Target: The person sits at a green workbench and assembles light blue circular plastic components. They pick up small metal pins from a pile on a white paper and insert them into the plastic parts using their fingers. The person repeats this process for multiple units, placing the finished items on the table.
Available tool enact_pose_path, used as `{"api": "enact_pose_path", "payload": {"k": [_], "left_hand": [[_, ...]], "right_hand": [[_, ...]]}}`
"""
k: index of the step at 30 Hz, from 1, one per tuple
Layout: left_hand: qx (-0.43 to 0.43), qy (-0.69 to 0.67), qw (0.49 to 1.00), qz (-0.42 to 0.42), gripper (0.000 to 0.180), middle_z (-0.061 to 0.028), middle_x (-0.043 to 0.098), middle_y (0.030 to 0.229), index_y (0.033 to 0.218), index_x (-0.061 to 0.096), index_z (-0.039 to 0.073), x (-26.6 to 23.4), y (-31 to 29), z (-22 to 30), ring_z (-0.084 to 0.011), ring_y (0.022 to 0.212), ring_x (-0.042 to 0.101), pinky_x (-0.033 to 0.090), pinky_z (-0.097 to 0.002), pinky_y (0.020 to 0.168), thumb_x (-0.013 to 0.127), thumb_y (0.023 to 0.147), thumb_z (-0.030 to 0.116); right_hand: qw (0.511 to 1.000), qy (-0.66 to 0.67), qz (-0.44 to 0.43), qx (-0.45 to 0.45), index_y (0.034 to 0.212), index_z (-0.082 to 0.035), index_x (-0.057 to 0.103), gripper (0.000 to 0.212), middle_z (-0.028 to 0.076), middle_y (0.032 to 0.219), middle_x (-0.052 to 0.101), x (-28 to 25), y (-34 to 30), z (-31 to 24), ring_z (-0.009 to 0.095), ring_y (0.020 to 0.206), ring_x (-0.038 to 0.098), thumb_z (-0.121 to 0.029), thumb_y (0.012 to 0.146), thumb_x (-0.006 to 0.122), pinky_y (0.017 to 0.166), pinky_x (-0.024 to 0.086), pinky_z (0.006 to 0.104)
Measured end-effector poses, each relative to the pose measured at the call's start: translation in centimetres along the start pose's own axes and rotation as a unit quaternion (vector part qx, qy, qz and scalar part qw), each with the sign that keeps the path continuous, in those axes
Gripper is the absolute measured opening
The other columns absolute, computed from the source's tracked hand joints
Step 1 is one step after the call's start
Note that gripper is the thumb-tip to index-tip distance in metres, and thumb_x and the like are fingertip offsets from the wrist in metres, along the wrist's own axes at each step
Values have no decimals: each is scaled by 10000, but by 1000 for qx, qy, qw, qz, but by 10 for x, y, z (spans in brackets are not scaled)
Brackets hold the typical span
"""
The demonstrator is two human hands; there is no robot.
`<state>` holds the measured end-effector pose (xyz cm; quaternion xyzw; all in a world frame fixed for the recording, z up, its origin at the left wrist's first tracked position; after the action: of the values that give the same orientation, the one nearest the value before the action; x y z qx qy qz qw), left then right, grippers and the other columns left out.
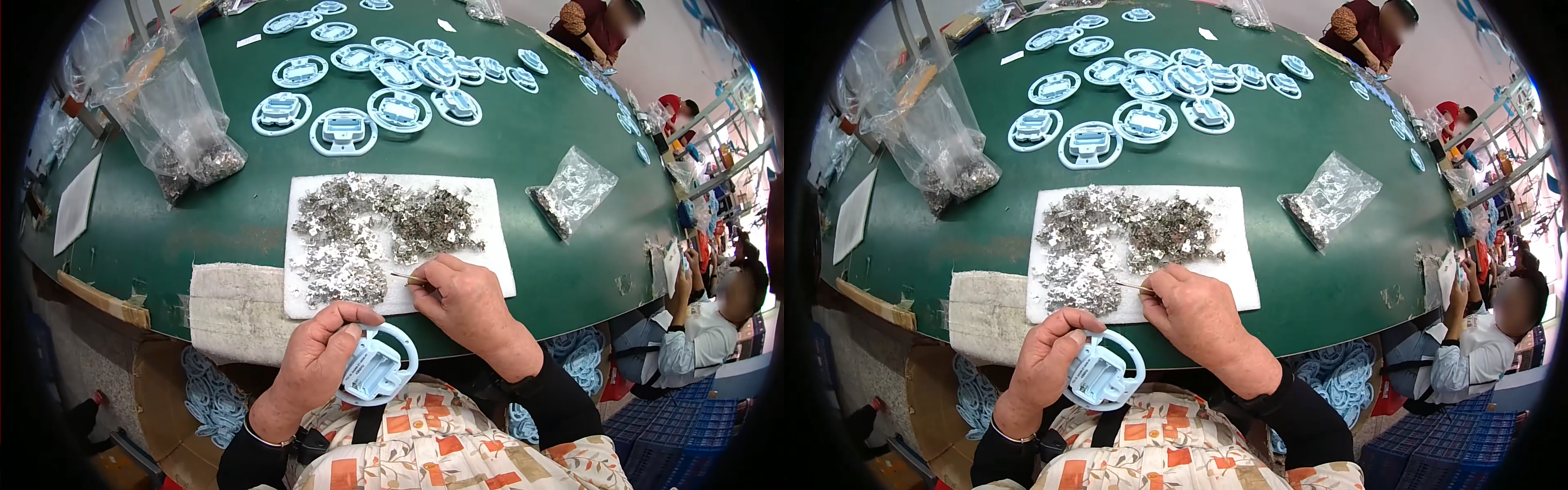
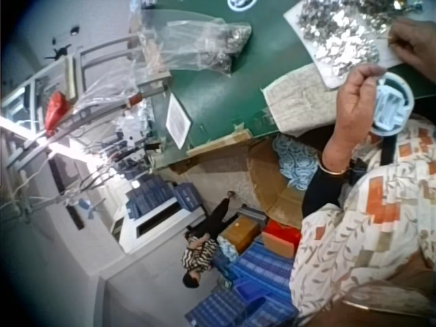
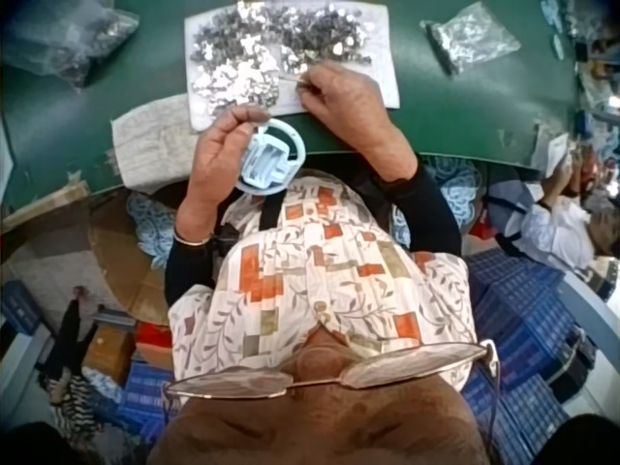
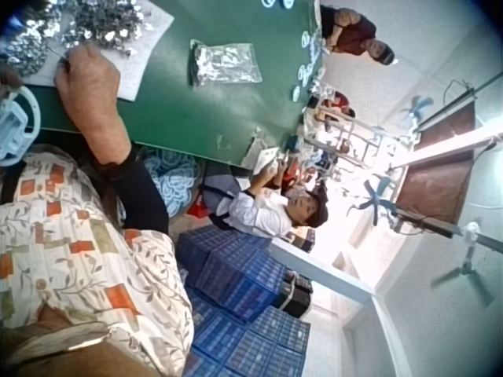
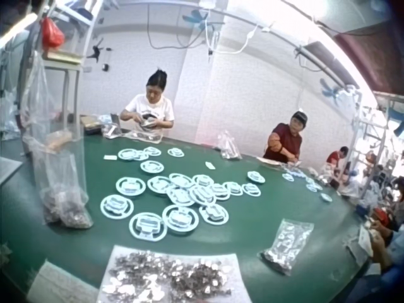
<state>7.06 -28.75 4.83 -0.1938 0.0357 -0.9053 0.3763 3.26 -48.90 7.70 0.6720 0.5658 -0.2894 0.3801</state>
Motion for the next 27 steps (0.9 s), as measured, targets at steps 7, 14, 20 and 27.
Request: {"api": "enact_pose_path", "payload": {"k": [7,14,20,27], "left_hand": [[4,2,1000,10,240,-60,668,1094,1194,617,-35,-1,-1,-1,-54,941,593,503,-222,833,453,1051,66],[5,5,999,41,239,-28,667,1001,1135,651,-14,2,1,2,-35,844,567,472,-209,759,464,997,41],[-12,0,999,45,236,-29,662,1016,1138,643,-11,5,1,2,-47,867,570,473,-213,786,464,996,45],[-8,19,999,47,228,-25,662,1021,1130,644,-8,3,1,3,-49,873,568,468,-216,788,471,993,53]], "right_hand": [[993,77,72,43,1025,-29,709,142,99,872,677,-36,8,9,245,708,676,-67,890,732,654,548,338],[992,22,69,100,1015,-21,699,140,88,869,665,-59,-20,45,201,676,648,-25,876,714,643,535,315],[995,0,69,74,991,-56,708,115,102,886,681,-45,-22,43,263,710,684,-52,876,706,644,549,359],[997,-13,26,77,963,-37,695,111,114,862,695,-42,-17,44,267,737,702,-88,870,728,648,552,369]]}}
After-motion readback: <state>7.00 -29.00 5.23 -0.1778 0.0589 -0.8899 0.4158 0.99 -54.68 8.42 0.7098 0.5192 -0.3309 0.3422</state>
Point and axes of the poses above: each hand's wrist, its own y-axis towards the middle knuckle, its own x-axis out of the palm, z = x × y, the point moved 5 cm from there along y, towards the middle knuckle
